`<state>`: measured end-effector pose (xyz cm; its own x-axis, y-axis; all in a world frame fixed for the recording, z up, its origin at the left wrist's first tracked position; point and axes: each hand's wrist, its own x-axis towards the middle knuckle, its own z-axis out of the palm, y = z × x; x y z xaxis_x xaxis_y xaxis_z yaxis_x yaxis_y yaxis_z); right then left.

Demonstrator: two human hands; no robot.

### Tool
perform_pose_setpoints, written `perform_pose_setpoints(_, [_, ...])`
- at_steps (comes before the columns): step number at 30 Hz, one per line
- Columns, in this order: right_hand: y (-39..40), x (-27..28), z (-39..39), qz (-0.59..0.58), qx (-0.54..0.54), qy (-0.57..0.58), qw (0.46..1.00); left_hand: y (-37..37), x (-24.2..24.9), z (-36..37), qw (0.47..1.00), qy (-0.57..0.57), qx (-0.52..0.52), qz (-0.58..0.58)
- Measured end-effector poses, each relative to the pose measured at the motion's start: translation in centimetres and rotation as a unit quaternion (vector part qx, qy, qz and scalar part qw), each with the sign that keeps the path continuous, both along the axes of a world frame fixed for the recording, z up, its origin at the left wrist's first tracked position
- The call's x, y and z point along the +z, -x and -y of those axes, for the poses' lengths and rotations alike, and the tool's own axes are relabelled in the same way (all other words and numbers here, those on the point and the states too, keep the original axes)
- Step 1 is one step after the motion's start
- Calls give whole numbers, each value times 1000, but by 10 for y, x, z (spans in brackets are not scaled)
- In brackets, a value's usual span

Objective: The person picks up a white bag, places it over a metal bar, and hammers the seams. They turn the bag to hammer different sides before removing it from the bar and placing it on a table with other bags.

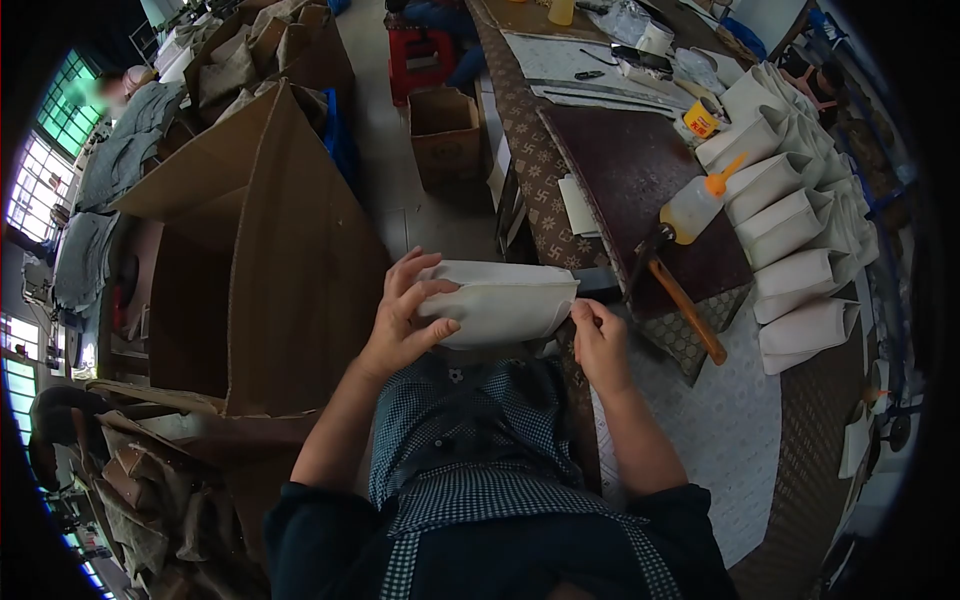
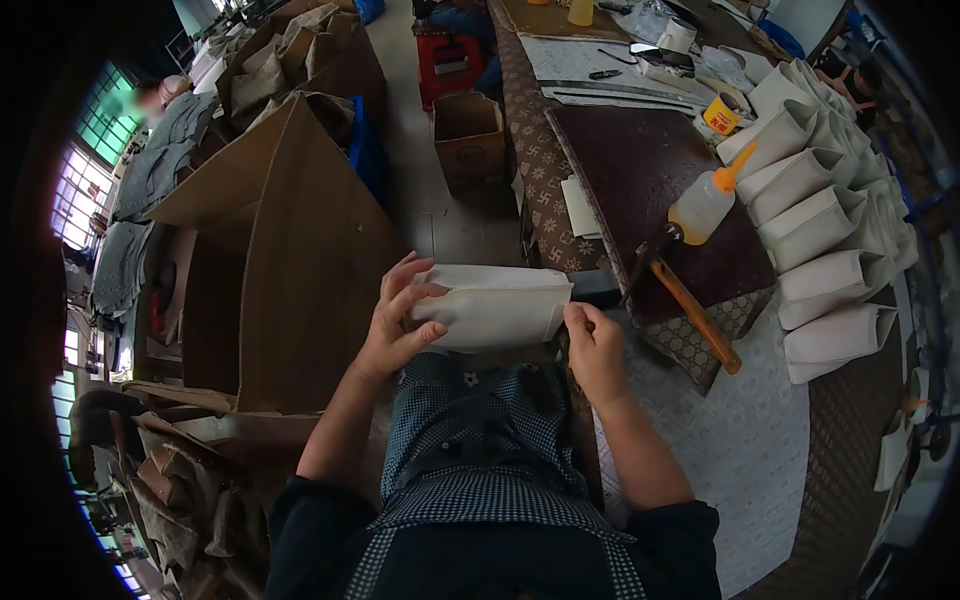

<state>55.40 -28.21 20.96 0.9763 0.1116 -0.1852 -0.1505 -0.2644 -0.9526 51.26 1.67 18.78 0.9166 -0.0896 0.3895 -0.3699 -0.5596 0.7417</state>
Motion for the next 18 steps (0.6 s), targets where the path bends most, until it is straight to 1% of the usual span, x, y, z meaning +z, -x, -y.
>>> perform_pose_setpoints(2, [2,0,-2,10,-4,-2,1000,-3,2,4,996,-84,-2,41])
perform_pose_setpoints(5, [1,-1,-1,14,0,8,1000,-4,23,15,983,-183,3,20])
perform_pose_setpoints(8, [-1,2,0,25,12,45,999,-10,29,15,984,-173,-38,4])
perform_pose_setpoints(12, [1,12,1,56,15,73,996,-14,42,15,976,-211,-58,6])
perform_pose_setpoints(15, [-1,9,5,24,15,51,998,-18,43,14,974,-212,-73,9])
perform_pose_setpoints(18, [-3,9,8,23,31,45,998,-19,39,13,977,-200,-71,12])
